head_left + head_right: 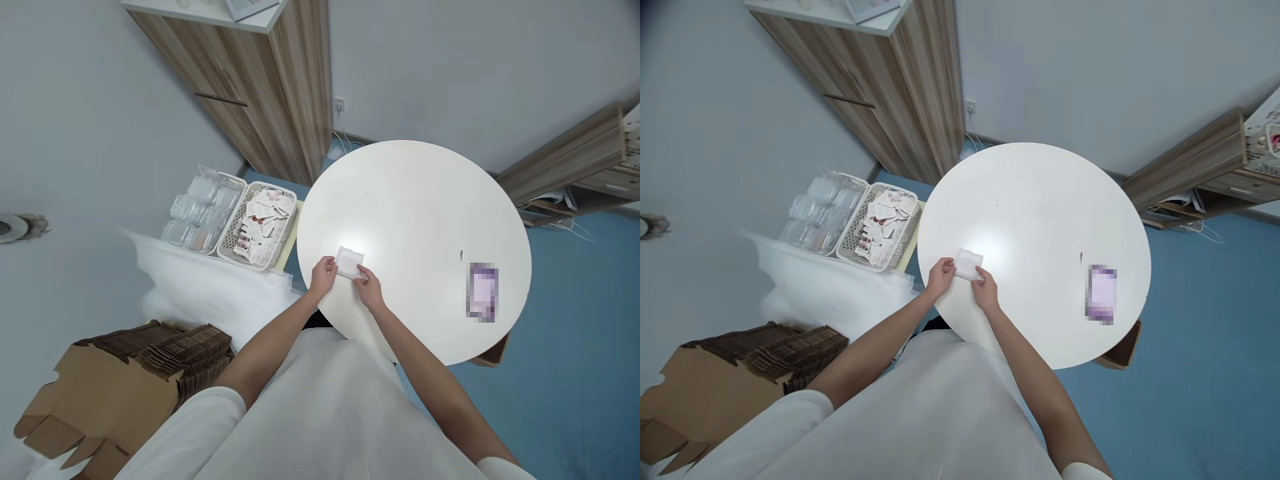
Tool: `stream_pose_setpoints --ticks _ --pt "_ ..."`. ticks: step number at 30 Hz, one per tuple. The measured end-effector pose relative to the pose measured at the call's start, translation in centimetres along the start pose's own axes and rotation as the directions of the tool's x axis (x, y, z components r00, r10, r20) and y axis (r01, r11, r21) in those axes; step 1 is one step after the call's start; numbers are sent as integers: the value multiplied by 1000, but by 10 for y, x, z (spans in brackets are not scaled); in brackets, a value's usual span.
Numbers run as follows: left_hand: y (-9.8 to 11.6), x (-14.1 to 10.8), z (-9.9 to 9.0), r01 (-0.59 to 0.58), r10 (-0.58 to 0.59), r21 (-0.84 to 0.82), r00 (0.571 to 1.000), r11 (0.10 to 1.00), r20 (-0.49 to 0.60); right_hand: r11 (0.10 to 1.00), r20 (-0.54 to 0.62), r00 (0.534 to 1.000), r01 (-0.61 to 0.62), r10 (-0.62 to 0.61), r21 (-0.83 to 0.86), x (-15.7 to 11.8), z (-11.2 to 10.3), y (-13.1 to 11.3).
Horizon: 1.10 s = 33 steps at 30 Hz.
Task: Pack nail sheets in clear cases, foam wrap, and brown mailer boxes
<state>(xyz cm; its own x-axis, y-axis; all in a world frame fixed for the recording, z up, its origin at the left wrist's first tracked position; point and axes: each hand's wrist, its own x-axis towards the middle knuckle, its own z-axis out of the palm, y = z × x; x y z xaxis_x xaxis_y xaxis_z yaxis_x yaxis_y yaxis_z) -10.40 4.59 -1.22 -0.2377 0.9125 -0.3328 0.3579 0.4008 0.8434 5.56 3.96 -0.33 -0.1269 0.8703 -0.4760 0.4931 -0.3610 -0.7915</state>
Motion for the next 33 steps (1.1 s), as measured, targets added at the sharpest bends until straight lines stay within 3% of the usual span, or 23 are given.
stream_pose_setpoints --ticks 6,16,26,33 --pt "-11 55 -47 -6 3 -36 996 999 -92 996 3 1000 -19 18 90 51 38 -50" --pt "-21 104 -75 7 -29 -204 994 979 -101 992 11 998 58 -60 111 102 68 -77" --pt "-18 106 -80 -10 4 -231 1000 973 -24 987 61 993 93 -102 132 107 70 -76" --pt "-17 91 -73 -38 26 -109 993 993 -111 987 44 997 50 -58 155 82 62 -71"
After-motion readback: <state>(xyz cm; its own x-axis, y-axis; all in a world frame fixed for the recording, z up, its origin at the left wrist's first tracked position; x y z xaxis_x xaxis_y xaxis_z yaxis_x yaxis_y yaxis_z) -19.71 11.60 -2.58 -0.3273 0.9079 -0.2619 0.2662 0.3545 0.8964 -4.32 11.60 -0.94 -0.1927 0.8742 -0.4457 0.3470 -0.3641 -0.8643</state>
